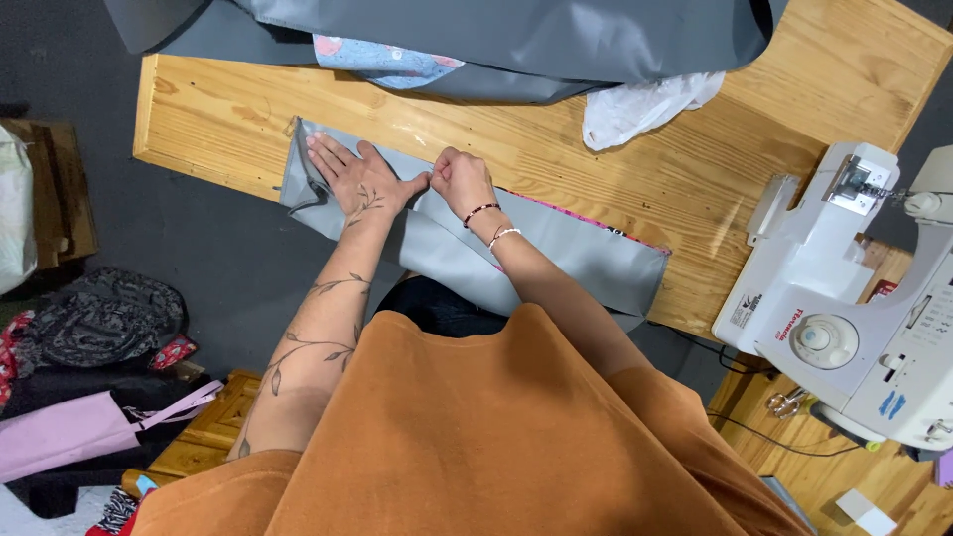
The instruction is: The person aligns and folds a gray fabric piece with a pink patterned lining on a wooden table. They use straight pins to secure the folded edges of the fabric, preparing it for sewing. The person then switches to a second gray fabric piece with a blue patterned lining and repeats the pinning process.
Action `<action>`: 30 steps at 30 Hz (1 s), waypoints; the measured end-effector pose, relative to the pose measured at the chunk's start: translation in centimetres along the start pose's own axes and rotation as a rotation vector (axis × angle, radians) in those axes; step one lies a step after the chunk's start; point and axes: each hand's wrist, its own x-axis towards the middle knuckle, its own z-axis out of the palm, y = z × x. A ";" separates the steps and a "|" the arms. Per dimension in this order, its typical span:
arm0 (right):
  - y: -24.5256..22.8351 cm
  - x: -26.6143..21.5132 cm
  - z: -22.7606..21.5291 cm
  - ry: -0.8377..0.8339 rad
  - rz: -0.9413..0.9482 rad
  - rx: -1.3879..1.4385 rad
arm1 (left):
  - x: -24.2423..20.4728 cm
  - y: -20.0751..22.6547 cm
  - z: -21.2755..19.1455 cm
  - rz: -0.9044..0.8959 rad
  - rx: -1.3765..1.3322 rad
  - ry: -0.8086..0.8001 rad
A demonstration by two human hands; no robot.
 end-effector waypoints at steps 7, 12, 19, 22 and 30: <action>0.5 0.2 0.2 -0.011 0.024 -0.024 | -1.1 -0.9 6.1 0.258 -0.096 0.250; 0.1 0.1 0.3 -0.041 0.047 -0.094 | -3.6 -0.7 5.4 0.327 -0.294 0.193; -0.4 -0.2 0.5 -0.080 0.040 -0.092 | -2.2 -2.2 5.5 0.360 -0.397 0.190; -1.3 -0.5 -0.1 -0.075 0.061 -0.129 | -2.1 -2.1 5.5 0.351 -0.433 0.177; -1.9 -0.7 -0.4 -0.077 0.032 -0.088 | -2.1 -2.7 4.0 0.347 -0.452 0.018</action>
